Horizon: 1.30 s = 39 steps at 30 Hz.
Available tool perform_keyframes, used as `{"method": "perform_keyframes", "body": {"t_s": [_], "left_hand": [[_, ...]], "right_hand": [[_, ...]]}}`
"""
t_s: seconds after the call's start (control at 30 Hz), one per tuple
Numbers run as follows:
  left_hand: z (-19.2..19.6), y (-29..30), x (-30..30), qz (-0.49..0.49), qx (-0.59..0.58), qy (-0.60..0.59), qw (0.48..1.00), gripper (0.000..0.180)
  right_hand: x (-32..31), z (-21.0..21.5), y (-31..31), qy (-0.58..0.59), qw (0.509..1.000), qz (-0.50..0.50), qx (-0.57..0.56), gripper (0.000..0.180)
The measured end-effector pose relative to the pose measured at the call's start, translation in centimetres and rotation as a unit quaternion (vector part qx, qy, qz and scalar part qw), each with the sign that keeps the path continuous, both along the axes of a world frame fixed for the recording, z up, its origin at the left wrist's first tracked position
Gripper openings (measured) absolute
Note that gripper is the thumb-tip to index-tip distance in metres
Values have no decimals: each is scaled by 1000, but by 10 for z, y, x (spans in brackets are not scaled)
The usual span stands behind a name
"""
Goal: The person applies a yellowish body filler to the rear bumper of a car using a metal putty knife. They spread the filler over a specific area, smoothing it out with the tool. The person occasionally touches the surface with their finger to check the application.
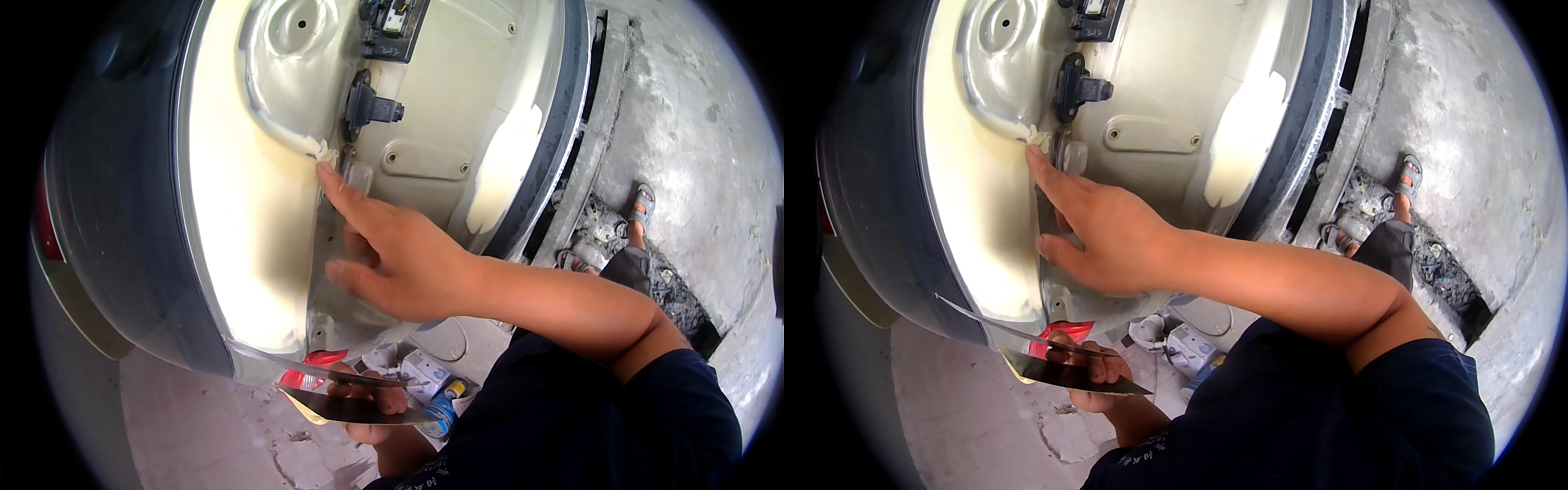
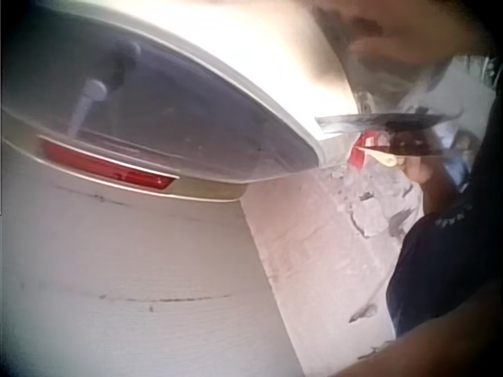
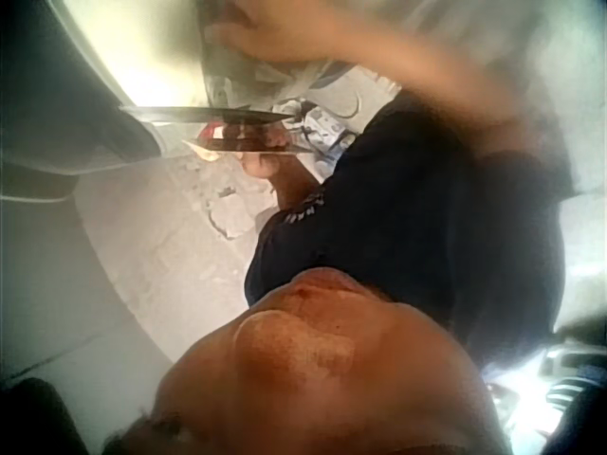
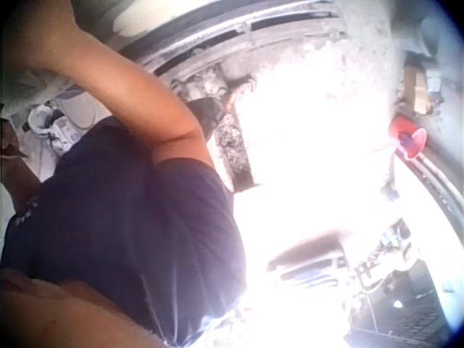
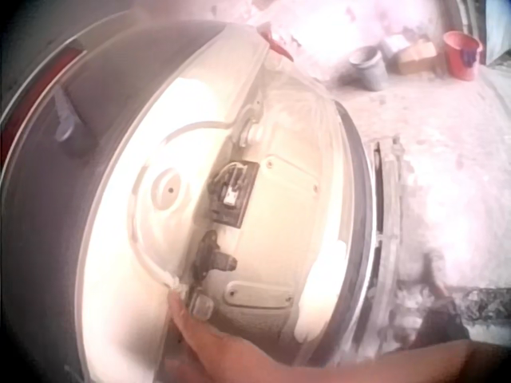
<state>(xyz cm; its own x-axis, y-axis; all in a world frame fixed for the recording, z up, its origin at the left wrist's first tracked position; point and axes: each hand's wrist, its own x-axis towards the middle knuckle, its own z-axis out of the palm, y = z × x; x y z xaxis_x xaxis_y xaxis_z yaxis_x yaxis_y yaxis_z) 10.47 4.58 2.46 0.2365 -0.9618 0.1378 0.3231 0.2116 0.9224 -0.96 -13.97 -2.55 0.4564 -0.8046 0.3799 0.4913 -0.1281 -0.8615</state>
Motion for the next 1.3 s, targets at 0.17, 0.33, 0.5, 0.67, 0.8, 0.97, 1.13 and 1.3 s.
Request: {"method": "perform_keyframes", "body": {"t_s": [0.17, 0.33, 0.5, 0.67, 0.8, 0.97, 1.13, 1.3], "left_hand": [[2, -5, -6, -15, -6, 10, 1000, 19], [0, 0, -5, -4, -19, -5, 1000, 23], [-1, -1, -1, -28, -7, -12, 1000, 20], [-4, 1, -1, -15, -9, -25, 1000, 14], [-2, -8, -2, -58, -15, -51, 997, 14], [-10, 6, 8, 20, -14, -36, 999, 29], [-8, 0, 4, -4, -10, -45, 999, 26], [-21, 7, 12, 35, 8, -118, 992, 26]], "right_hand": [[-2, -2, 4, 24, 1000, 4, -11, 80], [-4, -2, -3, 12, 999, -29, -14, 79], [10, -8, 4, 17, 997, -72, -31, 85], [5, -10, 3, 10, 996, -74, -39, 83], [13, -8, 6, 54, 992, -102, -58, 82], [1, -8, 7, 63, 996, -23, -59, 79], [8, -9, 8, 42, 996, -56, -55, 78], [-3, -27, 16, -29, 999, -33, -29, 40]]}}
